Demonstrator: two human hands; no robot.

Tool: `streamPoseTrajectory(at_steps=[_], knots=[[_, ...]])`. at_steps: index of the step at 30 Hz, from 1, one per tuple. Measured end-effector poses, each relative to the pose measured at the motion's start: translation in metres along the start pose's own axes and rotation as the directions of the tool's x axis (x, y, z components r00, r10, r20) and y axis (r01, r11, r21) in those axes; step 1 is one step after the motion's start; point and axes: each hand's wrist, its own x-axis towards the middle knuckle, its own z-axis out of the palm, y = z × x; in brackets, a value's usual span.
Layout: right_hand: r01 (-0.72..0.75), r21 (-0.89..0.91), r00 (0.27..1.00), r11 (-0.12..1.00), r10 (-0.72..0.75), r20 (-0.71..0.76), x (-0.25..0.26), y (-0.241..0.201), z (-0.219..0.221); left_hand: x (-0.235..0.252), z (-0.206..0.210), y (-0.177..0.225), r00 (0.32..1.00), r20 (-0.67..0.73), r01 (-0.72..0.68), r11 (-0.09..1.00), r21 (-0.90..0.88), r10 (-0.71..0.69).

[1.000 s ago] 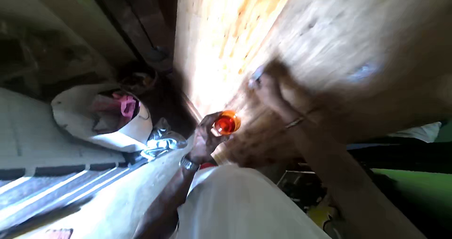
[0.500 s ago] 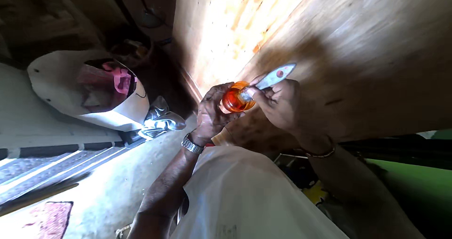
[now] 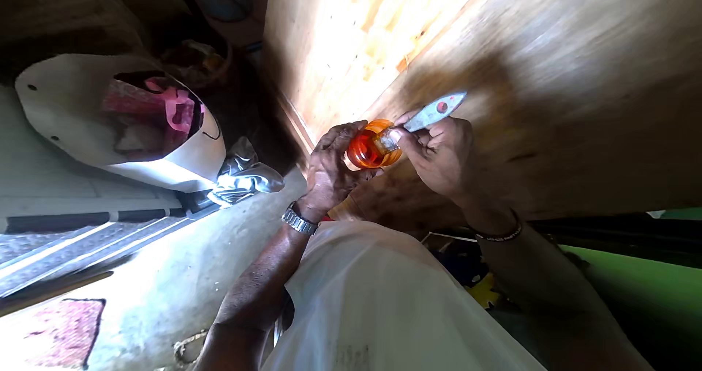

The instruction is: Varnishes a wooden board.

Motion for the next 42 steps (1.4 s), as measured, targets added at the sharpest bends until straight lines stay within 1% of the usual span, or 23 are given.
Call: streamPoseTrajectory(at_steps=[4,10,16,18,21,23,25,26,29,32,35,36,38,39,40,41,42], knots=[[-0.020,0.009,1.000,1.000,0.020,-0.002,0.001,0.002,0.002,0.004,-0.001,-0.002,1.000,0.019,-0.007,0.998,0.056,0.006],[-0.088,0.016,0.996,0.996,0.088,0.000,-0.003,0.004,-0.002,0.011,0.001,-0.006,0.999,0.037,-0.016,0.998,0.053,0.014],[-0.098,0.031,0.995,0.995,0.099,-0.028,-0.004,0.015,0.001,0.019,0.006,-0.006,0.998,0.062,-0.025,0.997,0.070,0.021],[-0.103,0.060,0.993,0.993,0.106,-0.045,-0.002,0.017,0.000,0.023,0.009,-0.006,0.997,0.070,-0.018,0.998,0.062,0.013],[-0.138,0.169,0.980,0.976,0.159,-0.121,0.003,0.018,-0.007,0.029,0.014,-0.004,0.997,0.072,-0.017,1.000,0.026,0.015],[-0.191,0.293,0.955,0.937,0.246,-0.163,0.005,0.020,-0.017,0.036,0.017,-0.002,0.997,0.065,-0.035,0.999,0.005,0.034],[-0.244,0.451,0.915,0.859,0.358,-0.187,0.011,0.021,-0.025,0.047,0.025,-0.005,0.997,0.052,-0.057,0.998,-0.002,0.057],[-0.243,0.514,0.894,0.823,0.395,-0.211,0.013,0.022,-0.027,0.052,0.028,-0.005,0.997,0.052,-0.062,0.998,0.000,0.062],[-0.227,0.581,0.855,0.781,0.446,-0.266,0.013,0.029,-0.027,0.066,0.039,-0.006,0.996,0.071,-0.045,0.999,-0.003,0.045],[-0.265,0.641,0.790,0.720,0.544,-0.284,0.022,0.038,-0.035,0.087,0.051,-0.003,0.995,0.087,-0.042,0.999,-0.019,0.044],[-0.279,0.806,0.677,0.522,0.702,-0.220,0.028,0.042,-0.043,0.106,0.061,0.005,0.993,0.093,-0.070,0.997,-0.037,0.073],[-0.274,0.845,0.654,0.459,0.733,-0.186,0.029,0.044,-0.046,0.111,0.064,0.008,0.993,0.090,-0.076,0.996,-0.044,0.080],[-0.242,0.902,0.662,0.358,0.741,-0.116,0.033,0.052,-0.052,0.122,0.069,0.014,0.993,0.082,-0.078,0.995,-0.057,0.083],[-0.221,0.912,0.666,0.345,0.737,-0.117,0.037,0.055,-0.056,0.128,0.072,0.017,0.994,0.080,-0.075,0.995,-0.064,0.080],[-0.209,0.909,0.666,0.361,0.733,-0.137,0.043,0.054,-0.063,0.134,0.075,0.018,0.994,0.075,-0.072,0.995,-0.074,0.077],[-0.209,0.887,0.670,0.411,0.721,-0.176,0.051,0.052,-0.074,0.139,0.078,0.019,0.995,0.068,-0.069,0.994,-0.088,0.075],[-0.214,0.843,0.679,0.493,0.696,-0.235,0.061,0.047,-0.087,0.143,0.080,0.018,0.995,0.058,-0.073,0.992,-0.104,0.079]])
